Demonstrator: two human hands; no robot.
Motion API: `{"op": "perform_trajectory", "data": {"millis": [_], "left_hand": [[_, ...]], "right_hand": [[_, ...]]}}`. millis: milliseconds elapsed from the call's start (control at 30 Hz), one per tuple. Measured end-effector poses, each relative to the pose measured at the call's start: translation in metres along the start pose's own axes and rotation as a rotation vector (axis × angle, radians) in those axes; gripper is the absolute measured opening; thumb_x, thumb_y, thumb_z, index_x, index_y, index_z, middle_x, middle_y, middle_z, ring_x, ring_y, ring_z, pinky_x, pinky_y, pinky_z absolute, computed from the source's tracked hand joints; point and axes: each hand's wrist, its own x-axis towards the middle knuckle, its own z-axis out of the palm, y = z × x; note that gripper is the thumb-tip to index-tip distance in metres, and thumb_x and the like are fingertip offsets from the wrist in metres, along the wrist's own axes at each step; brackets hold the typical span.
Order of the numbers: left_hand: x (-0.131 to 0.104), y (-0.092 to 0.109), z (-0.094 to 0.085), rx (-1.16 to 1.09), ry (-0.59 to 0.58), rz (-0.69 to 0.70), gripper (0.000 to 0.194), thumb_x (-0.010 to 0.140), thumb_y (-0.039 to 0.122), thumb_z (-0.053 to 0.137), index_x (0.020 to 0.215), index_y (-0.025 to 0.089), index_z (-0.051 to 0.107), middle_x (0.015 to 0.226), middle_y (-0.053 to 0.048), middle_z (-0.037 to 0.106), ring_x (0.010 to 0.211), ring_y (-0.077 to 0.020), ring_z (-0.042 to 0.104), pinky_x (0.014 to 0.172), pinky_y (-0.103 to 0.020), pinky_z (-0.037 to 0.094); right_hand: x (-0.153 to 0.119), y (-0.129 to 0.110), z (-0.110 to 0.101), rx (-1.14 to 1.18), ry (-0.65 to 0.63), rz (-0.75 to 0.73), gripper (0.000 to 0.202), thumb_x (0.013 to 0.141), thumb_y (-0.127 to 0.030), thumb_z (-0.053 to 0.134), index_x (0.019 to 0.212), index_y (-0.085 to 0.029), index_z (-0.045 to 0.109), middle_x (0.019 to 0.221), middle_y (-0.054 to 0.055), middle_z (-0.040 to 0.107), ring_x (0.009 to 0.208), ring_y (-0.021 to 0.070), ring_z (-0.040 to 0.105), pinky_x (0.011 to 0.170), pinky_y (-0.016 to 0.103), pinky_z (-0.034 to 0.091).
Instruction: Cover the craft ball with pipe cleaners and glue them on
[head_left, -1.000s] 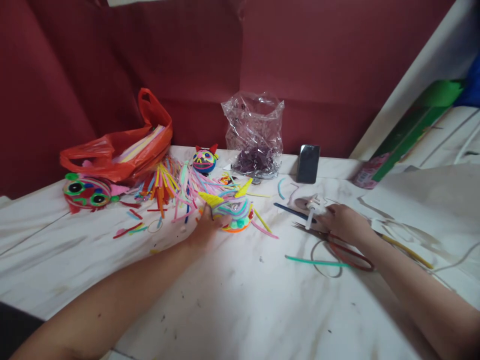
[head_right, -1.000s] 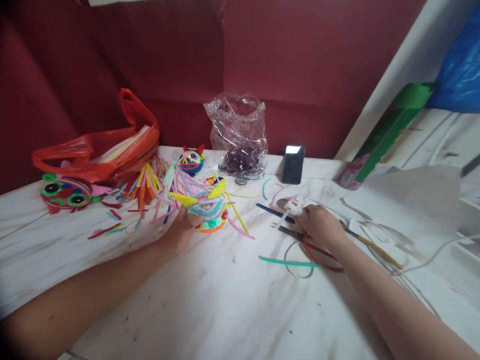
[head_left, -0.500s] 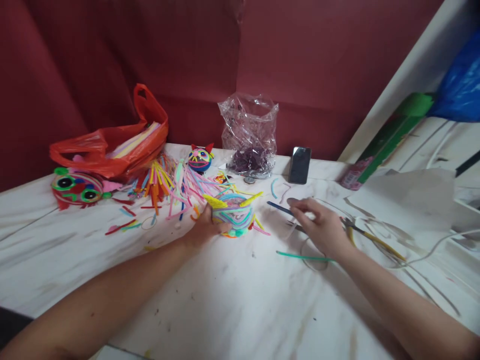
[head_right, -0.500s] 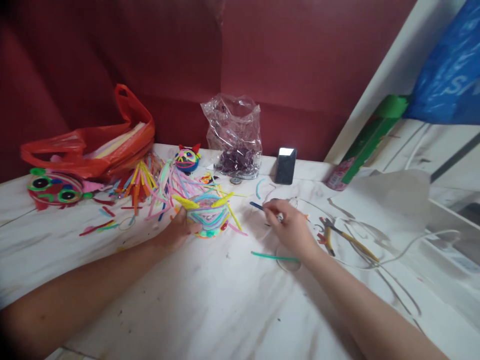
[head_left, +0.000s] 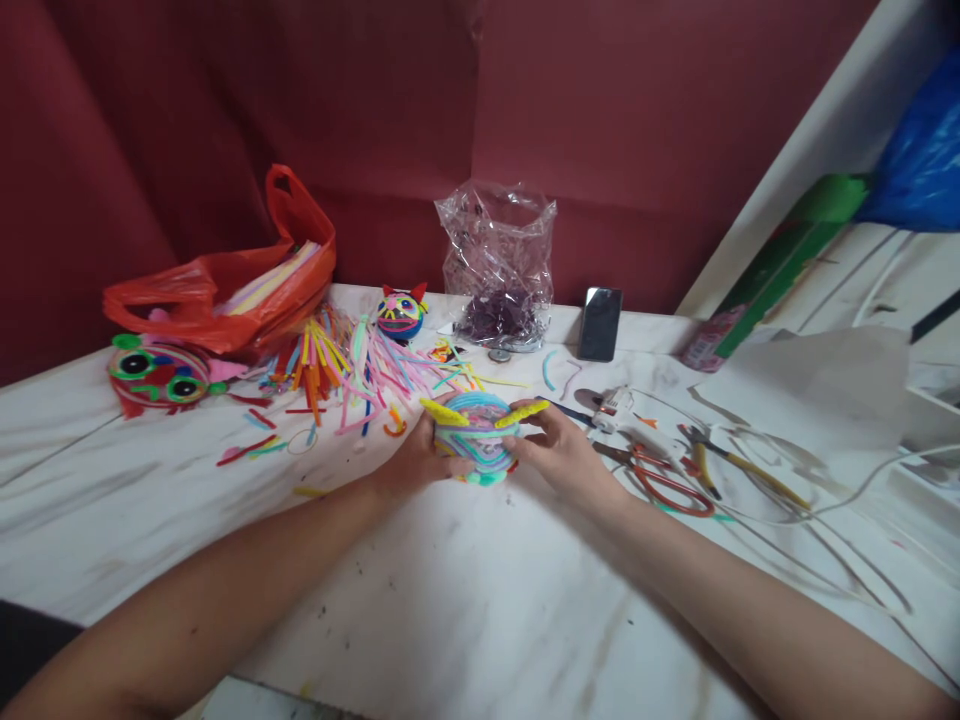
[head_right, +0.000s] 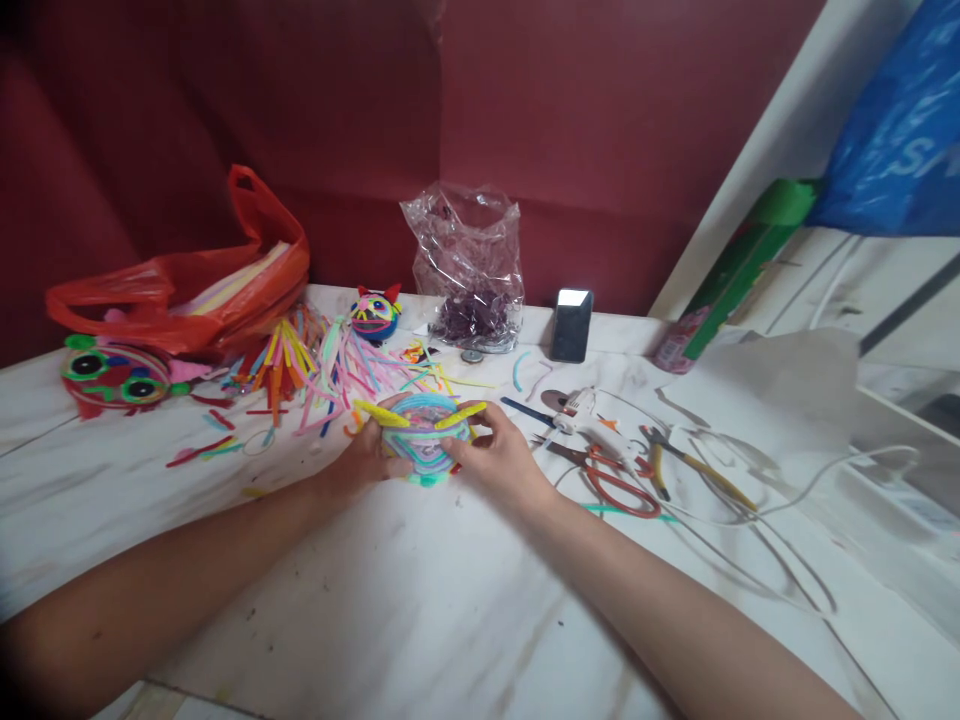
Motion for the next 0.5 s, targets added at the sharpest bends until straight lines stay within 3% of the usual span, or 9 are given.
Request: {"op": "perform_trajectory", "data": {"millis": [500], "left_hand": [[0.0042, -0.0077, -0.0051, 0.094, -0.001, 0.003, 0.091, 0.049, 0.017, 0.084, 0.130, 0.025, 0.043, 0.128, -0.011, 0.056, 0.116, -0.0325, 0.056, 0.092, -0.045, 0.051]], "right_hand": [[0.0014, 0.0025, -0.0018, 0.065, 0.040, 0.186, 0.045, 0.056, -0.029, 0.076, 0.095, -0.022, 0.054, 0.091, 0.000, 0.062, 0.062, 0.0133, 0.062, 0.062, 0.032, 0.056]]}}
